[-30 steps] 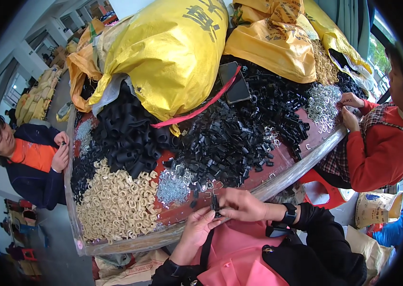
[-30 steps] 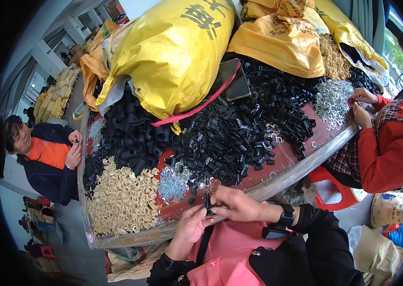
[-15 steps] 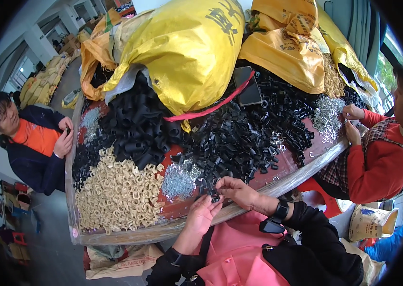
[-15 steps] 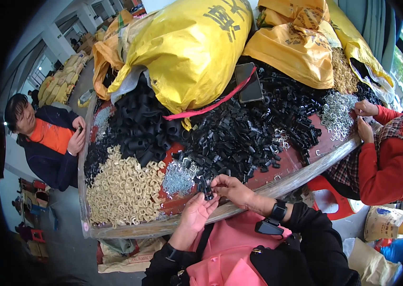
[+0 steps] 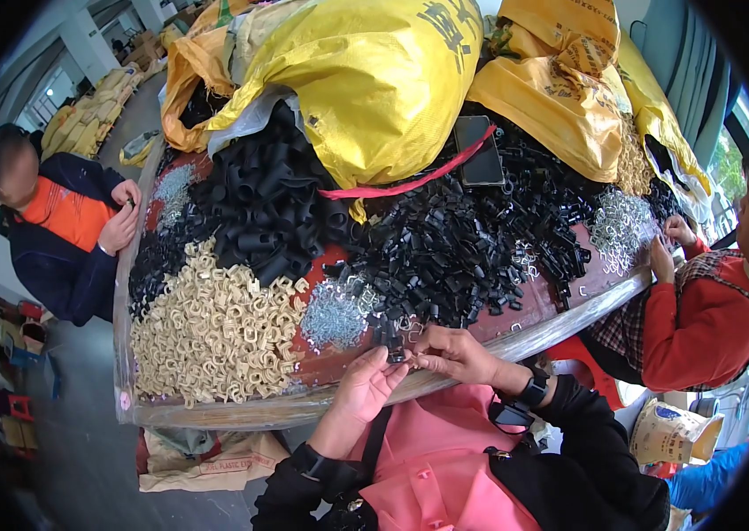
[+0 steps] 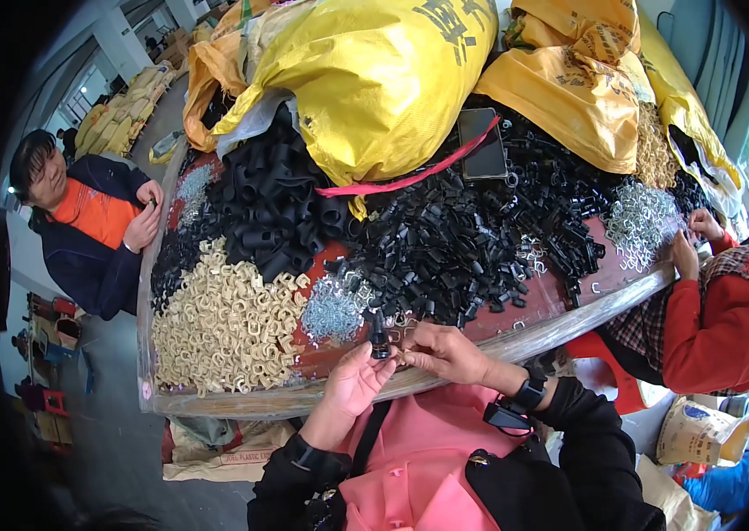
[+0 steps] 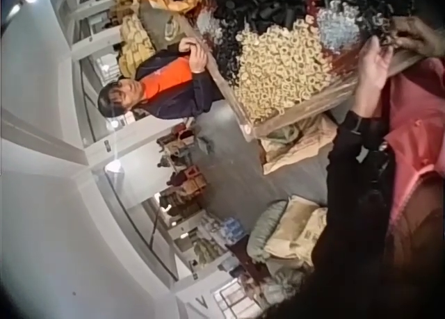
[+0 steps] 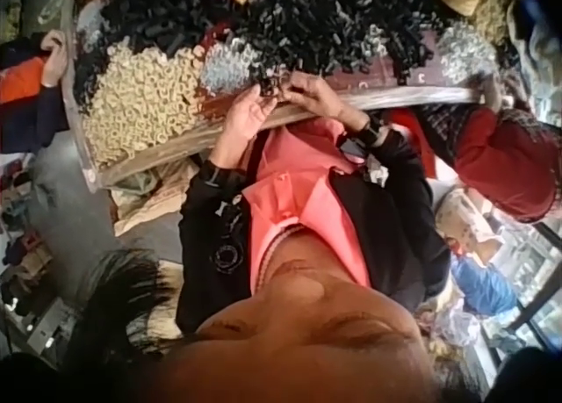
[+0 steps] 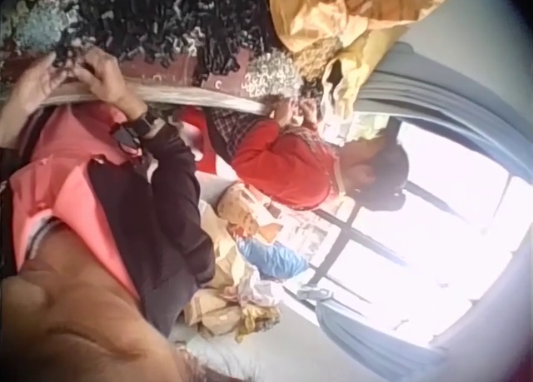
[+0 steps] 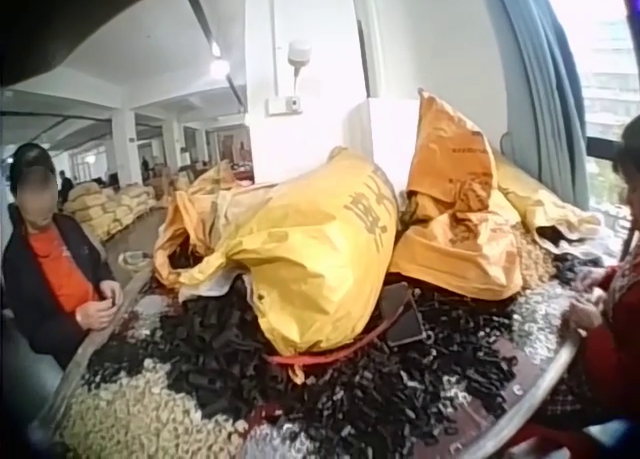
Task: The person assembles components by hand by picking up a black plastic piece and a metal clip, fitting the clip onto the plastic piece, and then placing the assembled unit back onto the table.
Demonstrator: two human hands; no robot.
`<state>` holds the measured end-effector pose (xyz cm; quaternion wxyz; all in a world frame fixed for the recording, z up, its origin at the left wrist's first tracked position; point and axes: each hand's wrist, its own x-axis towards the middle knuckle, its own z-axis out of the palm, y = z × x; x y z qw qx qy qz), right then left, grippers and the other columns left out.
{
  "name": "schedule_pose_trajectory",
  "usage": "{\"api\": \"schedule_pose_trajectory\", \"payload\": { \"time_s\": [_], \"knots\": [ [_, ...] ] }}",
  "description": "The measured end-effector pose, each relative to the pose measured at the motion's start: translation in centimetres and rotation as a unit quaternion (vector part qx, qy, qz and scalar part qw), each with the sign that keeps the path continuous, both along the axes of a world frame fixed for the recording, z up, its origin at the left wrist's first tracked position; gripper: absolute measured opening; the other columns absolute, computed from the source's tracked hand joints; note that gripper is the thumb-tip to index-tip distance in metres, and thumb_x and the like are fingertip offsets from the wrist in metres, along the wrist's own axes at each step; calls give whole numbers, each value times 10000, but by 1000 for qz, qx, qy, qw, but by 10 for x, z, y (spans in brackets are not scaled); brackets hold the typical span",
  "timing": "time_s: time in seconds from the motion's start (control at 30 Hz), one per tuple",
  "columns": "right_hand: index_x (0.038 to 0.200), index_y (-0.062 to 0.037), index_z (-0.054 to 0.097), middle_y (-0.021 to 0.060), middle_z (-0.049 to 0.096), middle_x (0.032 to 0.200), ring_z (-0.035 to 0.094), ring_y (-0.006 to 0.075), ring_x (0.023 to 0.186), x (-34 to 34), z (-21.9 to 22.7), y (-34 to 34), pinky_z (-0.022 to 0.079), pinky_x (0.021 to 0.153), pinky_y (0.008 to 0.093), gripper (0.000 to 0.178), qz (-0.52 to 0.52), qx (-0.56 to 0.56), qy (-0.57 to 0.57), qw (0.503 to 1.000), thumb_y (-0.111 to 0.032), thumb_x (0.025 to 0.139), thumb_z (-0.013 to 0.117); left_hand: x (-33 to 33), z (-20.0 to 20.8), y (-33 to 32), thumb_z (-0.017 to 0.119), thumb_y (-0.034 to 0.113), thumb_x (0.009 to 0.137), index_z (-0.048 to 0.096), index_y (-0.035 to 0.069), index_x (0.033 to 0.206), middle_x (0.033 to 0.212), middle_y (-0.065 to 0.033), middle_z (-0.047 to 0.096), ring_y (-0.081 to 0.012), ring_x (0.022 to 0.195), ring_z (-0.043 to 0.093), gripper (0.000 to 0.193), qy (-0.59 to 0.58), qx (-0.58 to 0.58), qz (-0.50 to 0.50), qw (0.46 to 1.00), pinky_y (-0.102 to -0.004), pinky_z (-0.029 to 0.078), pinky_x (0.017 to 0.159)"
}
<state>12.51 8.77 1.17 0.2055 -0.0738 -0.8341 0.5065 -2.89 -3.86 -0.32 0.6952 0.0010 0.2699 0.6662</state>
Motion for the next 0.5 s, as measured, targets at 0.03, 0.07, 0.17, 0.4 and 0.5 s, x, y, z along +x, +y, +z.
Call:
{"api": "schedule_pose_trajectory", "payload": {
  "time_s": [0.03,0.07,0.17,0.4,0.5],
  "knots": [
    [866,-20,547,40,540,802,507,125,742,2,-1,1,417,664,268,129,-1,-48,4,999,-147,841,536,1,2,0,529,130,840,543,-10,996,950,-108,596,-200,882,588,210,1,-4,-9,1000,-269,498,763],
    [836,-18,560,45,546,784,512,136,727,2,-1,2,417,653,275,140,-3,-96,7,995,-157,837,544,2,3,-1,529,130,840,543,-10,996,950,-108,596,-200,882,588,210,1,-3,-10,1000,-269,498,763],
    [799,-15,576,49,550,752,516,147,707,2,10,6,415,639,280,163,6,-145,16,989,-174,832,554,6,6,-4,538,114,834,534,-20,1026,958,-105,597,-220,869,598,234,102,-12,-32,994,-256,510,725],
    [781,-3,587,45,538,693,500,128,683,-3,30,-10,406,626,269,193,3,-130,23,991,-187,830,559,15,10,-14,546,103,828,525,-20,1067,963,-103,597,-226,855,605,270,116,13,-57,991,-244,515,697],
    [781,8,580,48,533,671,482,119,649,-2,27,-14,404,606,266,197,-19,-156,6,988,-183,828,562,18,8,-16,549,108,828,528,-17,1067,956,-99,600,-220,849,606,271,111,10,-53,992,-245,514,697]
  ]
}}
